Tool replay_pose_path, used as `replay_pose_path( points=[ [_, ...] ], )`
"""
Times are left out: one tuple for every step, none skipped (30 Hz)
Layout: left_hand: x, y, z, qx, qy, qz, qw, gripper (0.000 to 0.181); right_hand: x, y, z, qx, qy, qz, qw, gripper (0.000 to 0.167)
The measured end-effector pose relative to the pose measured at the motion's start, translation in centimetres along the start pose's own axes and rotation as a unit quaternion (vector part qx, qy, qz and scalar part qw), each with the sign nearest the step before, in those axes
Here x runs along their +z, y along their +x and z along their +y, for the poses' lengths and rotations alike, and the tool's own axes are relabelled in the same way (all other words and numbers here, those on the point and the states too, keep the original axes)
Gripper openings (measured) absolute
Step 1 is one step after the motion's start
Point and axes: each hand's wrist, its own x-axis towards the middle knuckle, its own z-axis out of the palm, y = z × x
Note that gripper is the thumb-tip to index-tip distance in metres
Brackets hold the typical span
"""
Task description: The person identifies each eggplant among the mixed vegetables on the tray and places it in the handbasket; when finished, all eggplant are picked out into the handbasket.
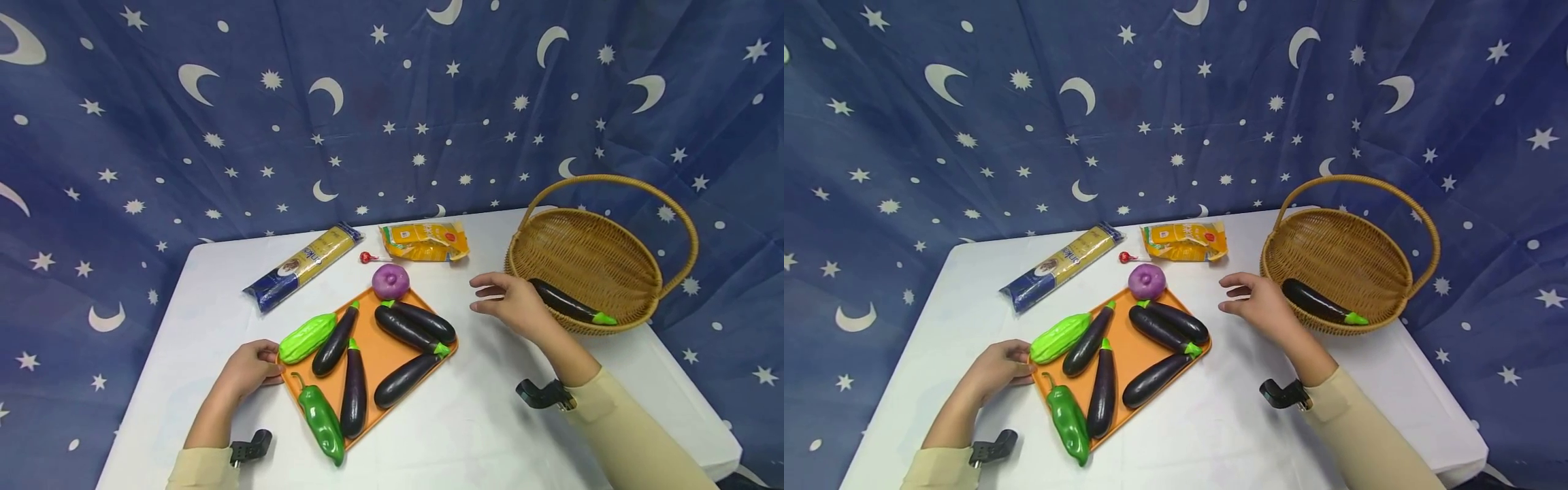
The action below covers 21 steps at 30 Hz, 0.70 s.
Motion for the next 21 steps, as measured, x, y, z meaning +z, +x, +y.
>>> replay_pose_path(
  points=[
    [0.0,0.0,0.0,0.001,0.000,-0.001,1.0000,0.046,0.4,0.0,0.2,-0.002,0.002,-0.002,1.0000,0.040],
    [0.0,0.0,0.0,0.001,0.000,-0.001,1.0000,0.045,0.7,0.1,0.3,-0.002,0.002,-0.004,1.0000,0.040],
    [0.0,0.0,0.0,0.002,0.000,-0.002,1.0000,0.046,1.1,0.1,0.5,-0.002,0.004,-0.006,1.0000,0.040],
    [0.0,0.0,0.0,0.001,0.001,-0.001,1.0000,0.045,1.4,0.1,0.6,-0.001,0.003,-0.010,0.9999,0.040],
    [0.0,-0.1,0.0,0.000,0.001,0.000,1.0000,0.045,1.8,0.1,0.8,0.001,0.004,-0.013,0.9999,0.040],
    [0.0,-0.1,0.0,0.000,0.002,-0.001,1.0000,0.045,2.1,0.1,0.9,0.001,0.003,-0.017,0.9998,0.040],
    [0.0,0.0,0.0,0.000,0.002,-0.001,1.0000,0.045,2.4,0.1,1.0,0.001,0.004,-0.020,0.9998,0.040],
    [0.0,0.0,0.0,0.000,0.001,-0.001,1.0000,0.045,2.8,0.1,1.1,0.001,0.003,-0.023,0.9997,0.040],
    [0.0,0.0,0.0,-0.001,0.001,-0.002,1.0000,0.045,3.1,0.1,1.1,0.001,0.003,-0.025,0.9997,0.040],
    [0.0,-0.1,0.1,-0.002,0.001,-0.001,1.0000,0.045,3.4,0.2,1.2,0.001,0.001,-0.026,0.9997,0.040],
    [0.0,-0.1,0.1,-0.001,0.001,-0.002,1.0000,0.045,3.7,0.2,1.2,0.001,0.001,-0.027,0.9996,0.040],
    [0.0,-0.1,0.1,-0.001,0.001,-0.002,1.0000,0.045,4.0,0.2,1.3,0.001,0.000,-0.028,0.9996,0.041],
    [0.0,-0.1,0.1,-0.002,0.000,-0.002,1.0000,0.045,4.3,0.2,1.3,0.001,0.001,-0.030,0.9995,0.041],
    [0.0,-0.1,0.1,-0.002,-0.001,-0.002,1.0000,0.045,4.6,0.2,1.3,0.002,0.004,-0.033,0.9994,0.042],
    [0.0,-0.1,0.1,-0.002,-0.001,-0.003,1.0000,0.045,4.9,0.2,1.4,0.003,0.006,-0.035,0.9994,0.043],
    [0.0,-0.1,0.1,-0.001,-0.001,-0.004,1.0000,0.046,5.3,0.3,1.5,0.001,0.009,-0.038,0.9992,0.043],
    [0.0,-0.1,0.1,-0.002,-0.002,-0.004,1.0000,0.046,5.6,0.2,1.6,0.001,0.014,-0.041,0.9991,0.044],
    [0.0,-0.1,0.1,-0.003,-0.002,-0.004,1.0000,0.046,5.8,0.2,1.6,0.000,0.017,-0.042,0.9990,0.044],
    [0.0,-0.1,0.1,-0.005,-0.002,-0.003,1.0000,0.046,6.1,0.2,1.6,0.001,0.020,-0.042,0.9989,0.044],
    [0.0,0.0,0.0,-0.005,-0.002,-0.003,1.0000,0.046,6.3,0.2,1.7,0.003,0.024,-0.042,0.9988,0.044],
    [0.0,0.0,0.0,-0.005,-0.001,-0.003,1.0000,0.047,6.5,0.2,1.7,0.005,0.027,-0.043,0.9987,0.044]
  ],
)
